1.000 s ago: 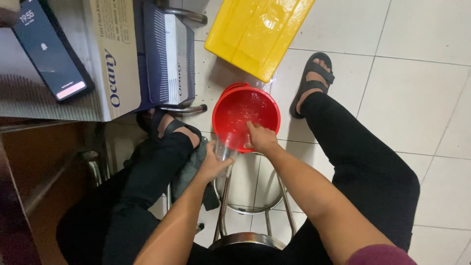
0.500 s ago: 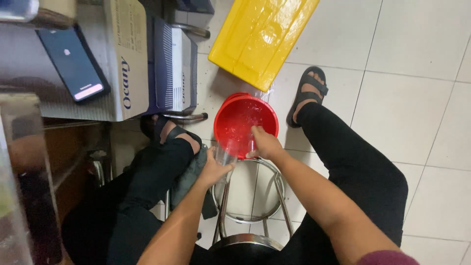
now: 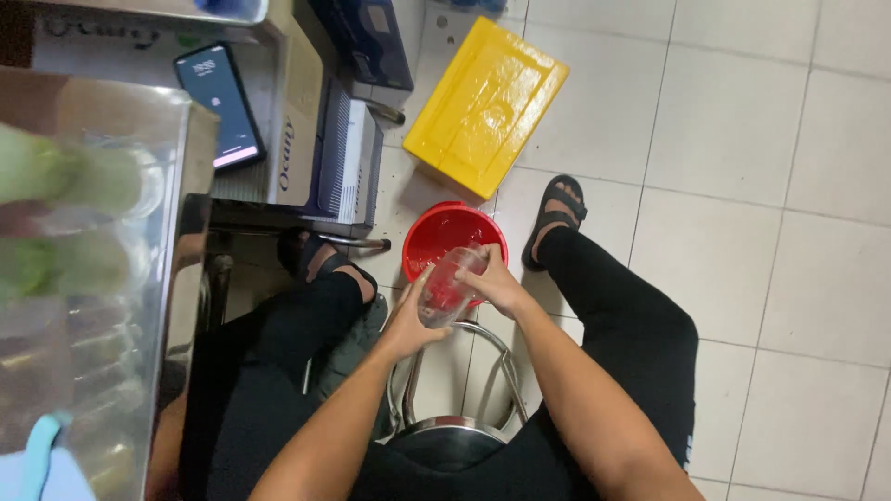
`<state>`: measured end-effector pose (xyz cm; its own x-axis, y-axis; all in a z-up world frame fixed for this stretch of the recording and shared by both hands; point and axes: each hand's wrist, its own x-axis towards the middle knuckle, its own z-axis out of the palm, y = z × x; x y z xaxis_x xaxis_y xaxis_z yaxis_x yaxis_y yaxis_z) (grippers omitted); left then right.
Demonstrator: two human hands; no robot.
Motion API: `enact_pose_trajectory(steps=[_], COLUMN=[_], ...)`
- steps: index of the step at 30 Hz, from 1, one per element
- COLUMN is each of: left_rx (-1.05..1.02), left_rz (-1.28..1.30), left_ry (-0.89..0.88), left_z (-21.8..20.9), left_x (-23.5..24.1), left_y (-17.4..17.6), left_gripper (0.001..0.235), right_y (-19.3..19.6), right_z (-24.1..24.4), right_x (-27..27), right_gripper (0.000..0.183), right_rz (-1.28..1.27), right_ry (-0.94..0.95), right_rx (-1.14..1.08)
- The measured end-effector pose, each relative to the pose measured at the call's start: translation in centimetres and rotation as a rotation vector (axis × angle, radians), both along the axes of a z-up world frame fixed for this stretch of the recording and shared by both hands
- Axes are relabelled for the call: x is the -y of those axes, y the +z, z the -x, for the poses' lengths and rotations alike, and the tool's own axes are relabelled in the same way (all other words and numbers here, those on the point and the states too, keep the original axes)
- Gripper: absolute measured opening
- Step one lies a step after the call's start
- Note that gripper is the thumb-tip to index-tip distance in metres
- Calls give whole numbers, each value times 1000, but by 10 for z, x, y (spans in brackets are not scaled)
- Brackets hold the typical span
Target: The person cuts small yellow fruit pieces on a cutting board and places them into a clear plastic cup. They then rinse a plastic shaker bottle in a red bucket of water and dry their hands with a red cloth.
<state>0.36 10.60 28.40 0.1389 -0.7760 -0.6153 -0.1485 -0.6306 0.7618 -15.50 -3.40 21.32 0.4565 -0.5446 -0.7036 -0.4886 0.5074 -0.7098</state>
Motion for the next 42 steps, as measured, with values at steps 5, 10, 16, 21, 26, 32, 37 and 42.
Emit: enact_pose_trajectory(steps=[5, 10, 16, 21, 26, 32, 37, 42], left_rx=[38, -5, -113, -14, 64, 17, 50, -168], left_rz=[119, 163, 305, 358, 361, 498, 663, 1000], left_ry=[63, 81, 127, 224, 324, 268, 489, 647], left_z=[15, 24, 35, 45, 56, 44, 51, 14], left_x=[-17, -22, -42, -54, -76, -94, -117, -167], left_y=[6, 57, 112, 130, 162, 187, 226, 227], left_gripper=[122, 122, 128, 126, 125, 135, 129, 121], right_y=[34, 106, 143, 178, 213, 258, 277, 189], right_z=[3, 2, 9, -2, -3, -2, -1, -4], right_x=[-11, -27, -29, -45, -61, -68, -88, -74], right_gripper=[69, 96, 88, 86, 82, 95, 119, 92], right_rz=[145, 330, 444, 443, 474, 497, 37, 325], right_ry=[-54, -107, 79, 3, 29, 192, -17, 176], right_rx=[114, 357, 421, 434, 420, 488, 865, 291])
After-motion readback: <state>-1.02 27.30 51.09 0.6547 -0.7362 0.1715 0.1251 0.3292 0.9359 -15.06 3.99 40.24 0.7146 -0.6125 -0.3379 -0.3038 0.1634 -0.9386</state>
